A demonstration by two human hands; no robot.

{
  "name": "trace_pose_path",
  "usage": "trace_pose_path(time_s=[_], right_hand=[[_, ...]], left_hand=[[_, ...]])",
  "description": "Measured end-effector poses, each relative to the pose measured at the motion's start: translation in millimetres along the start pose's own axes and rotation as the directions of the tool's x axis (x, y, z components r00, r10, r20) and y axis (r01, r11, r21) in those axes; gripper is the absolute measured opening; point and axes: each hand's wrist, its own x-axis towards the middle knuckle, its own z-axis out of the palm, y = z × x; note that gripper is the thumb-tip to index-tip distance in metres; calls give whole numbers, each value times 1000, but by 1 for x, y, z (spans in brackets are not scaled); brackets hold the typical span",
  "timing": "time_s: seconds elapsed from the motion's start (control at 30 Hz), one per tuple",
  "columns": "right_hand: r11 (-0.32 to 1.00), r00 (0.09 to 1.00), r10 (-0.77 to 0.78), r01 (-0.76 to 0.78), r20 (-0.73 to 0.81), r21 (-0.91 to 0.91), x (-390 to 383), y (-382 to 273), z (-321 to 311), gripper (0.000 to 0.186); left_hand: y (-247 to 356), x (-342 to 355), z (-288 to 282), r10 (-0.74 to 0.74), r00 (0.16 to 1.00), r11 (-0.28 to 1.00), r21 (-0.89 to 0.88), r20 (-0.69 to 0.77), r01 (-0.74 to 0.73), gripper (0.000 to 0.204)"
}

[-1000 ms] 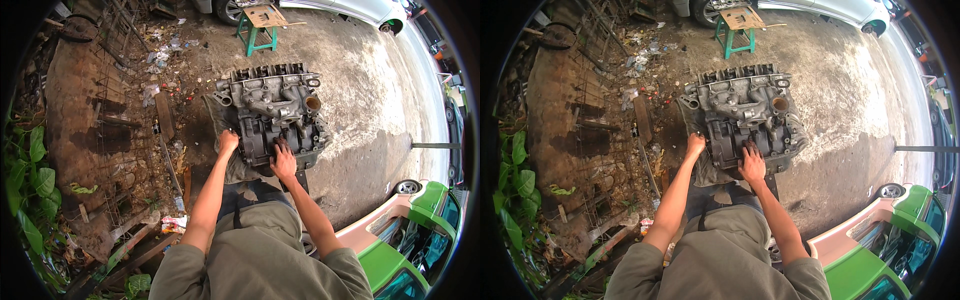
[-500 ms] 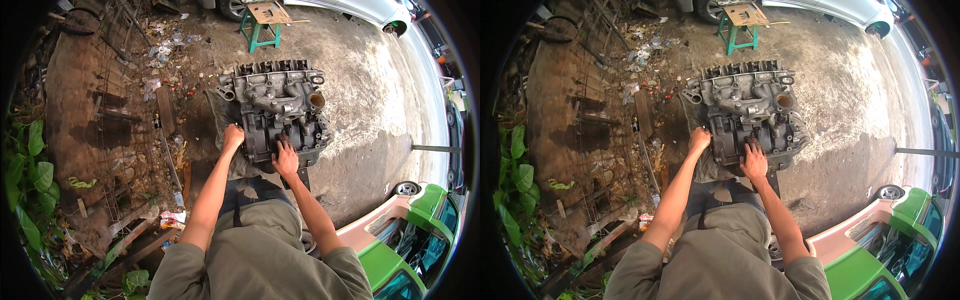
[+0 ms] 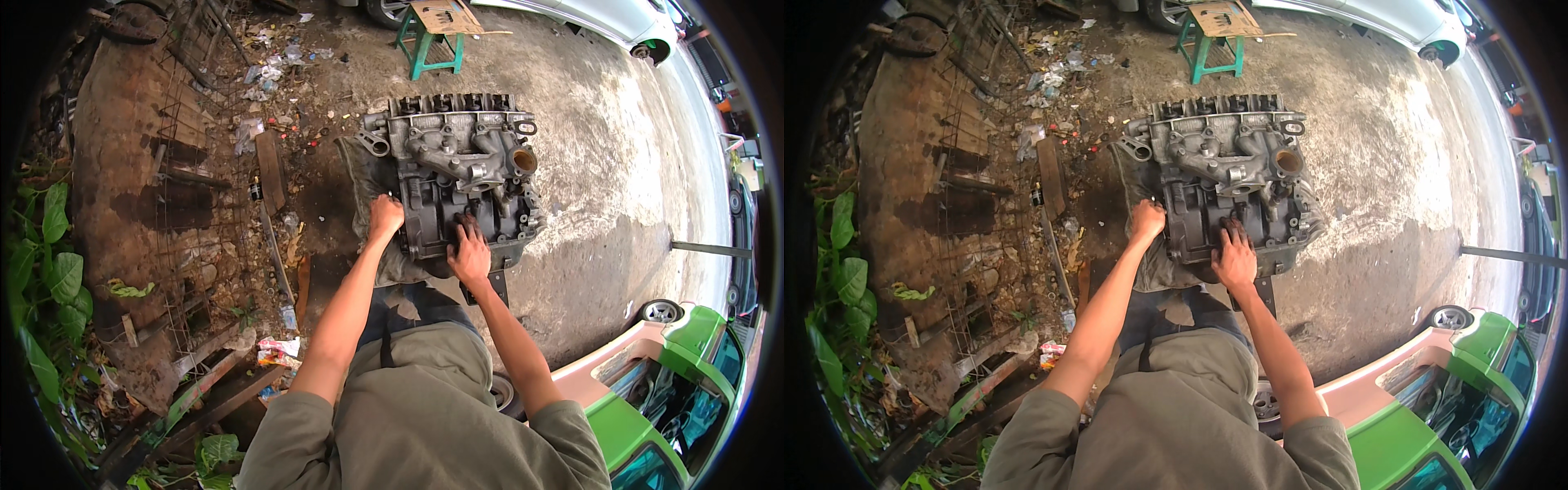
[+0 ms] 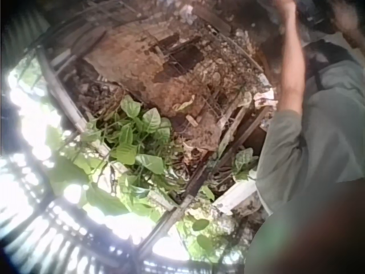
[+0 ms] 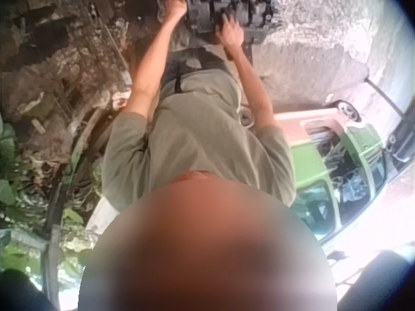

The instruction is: The person uses a wrench to tighten bolts on a car engine block resting on a cloth on the ground. They repeatedly turn the wrench on different bolts while stabilizing the engine with the other hand.

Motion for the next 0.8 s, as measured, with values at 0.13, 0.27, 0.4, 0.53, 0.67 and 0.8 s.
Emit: trace_pose_path(time_s=[0.13, 0.27, 0.4, 0.53, 0.67, 0.8], right_hand=[[1000, 1000, -10, 10, -8, -10, 2, -1, 1, 55], [1000, 1000, 6, -6, -5, -30, 0, 0, 0, 56], [999, 999, 38, -39, 36, 5, 1, 0, 1, 59], [999, 999, 39, -39, 30, 16, -1, 1, 2, 57], [1000, 1000, 10, -10, 6, 9, 1, 0, 2, 54], [999, 998, 49, -50, 31, 19, 1, 1, 3, 54]], left_hand=[[-6, -29, 9, 215, 969, 977, 27, -123, -213, 25], [-25, -98, 21, 402, 879, 903, -45, -257, -426, 23], [-66, -158, 28, 328, 908, 841, -358, -260, -406, 27], [-97, -151, 26, 96, 962, 748, -619, -256, -240, 21], [-96, -123, 10, -80, 971, 667, -736, -225, -116, 38], [-76, -82, -2, -95, 977, 841, -541, -193, -25, 50]])
